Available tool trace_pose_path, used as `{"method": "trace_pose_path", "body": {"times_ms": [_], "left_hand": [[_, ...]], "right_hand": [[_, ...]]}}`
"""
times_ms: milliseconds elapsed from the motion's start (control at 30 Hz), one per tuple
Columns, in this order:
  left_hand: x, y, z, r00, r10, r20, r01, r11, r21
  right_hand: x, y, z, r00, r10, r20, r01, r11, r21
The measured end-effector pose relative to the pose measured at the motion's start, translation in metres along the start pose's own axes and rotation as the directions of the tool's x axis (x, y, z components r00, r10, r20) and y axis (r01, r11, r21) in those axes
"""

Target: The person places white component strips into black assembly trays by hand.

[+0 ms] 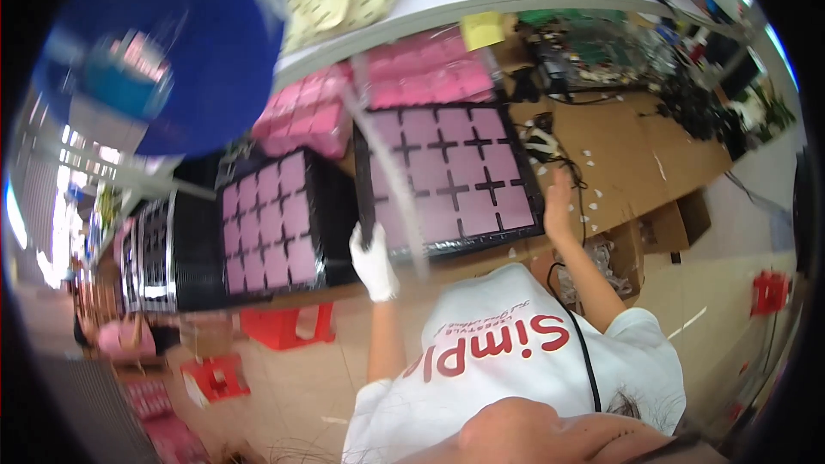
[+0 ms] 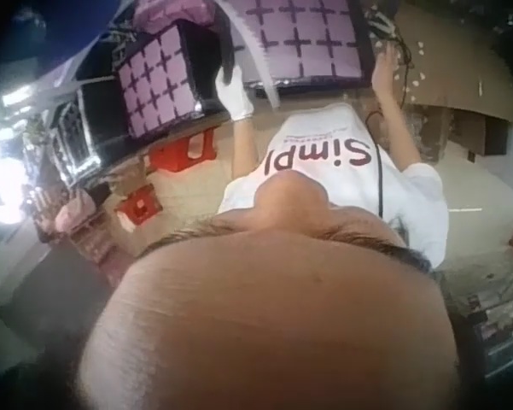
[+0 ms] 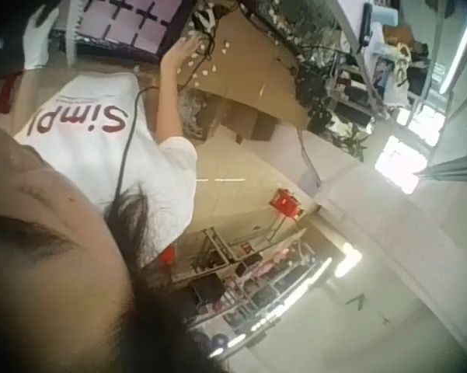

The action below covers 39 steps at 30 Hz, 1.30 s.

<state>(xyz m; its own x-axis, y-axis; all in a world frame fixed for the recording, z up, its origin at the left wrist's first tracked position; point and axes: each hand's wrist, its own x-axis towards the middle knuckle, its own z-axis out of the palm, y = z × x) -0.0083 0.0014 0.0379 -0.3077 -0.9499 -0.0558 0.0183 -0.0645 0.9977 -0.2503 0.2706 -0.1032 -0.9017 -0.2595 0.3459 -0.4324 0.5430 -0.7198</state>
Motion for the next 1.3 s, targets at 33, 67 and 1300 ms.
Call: {"method": "trace_pose_path", "body": {"times_ms": [33,67,1300], "left_hand": [[0.01,0.016,-0.011,0.994,0.065,-0.088,-0.067,0.998,-0.019],[0.025,0.035,-0.026,0.988,0.096,-0.123,-0.097,0.995,-0.007],[0.087,0.027,-0.098,0.886,0.235,0.399,-0.362,-0.184,0.914]], "right_hand": [[0.001,-0.019,-0.013,0.997,0.072,0.029,-0.073,0.996,0.042],[0.001,-0.017,-0.022,0.999,0.038,0.033,-0.041,0.994,0.098],[0.008,-0.15,-0.007,0.892,-0.286,0.351,0.096,0.878,0.47]]}}
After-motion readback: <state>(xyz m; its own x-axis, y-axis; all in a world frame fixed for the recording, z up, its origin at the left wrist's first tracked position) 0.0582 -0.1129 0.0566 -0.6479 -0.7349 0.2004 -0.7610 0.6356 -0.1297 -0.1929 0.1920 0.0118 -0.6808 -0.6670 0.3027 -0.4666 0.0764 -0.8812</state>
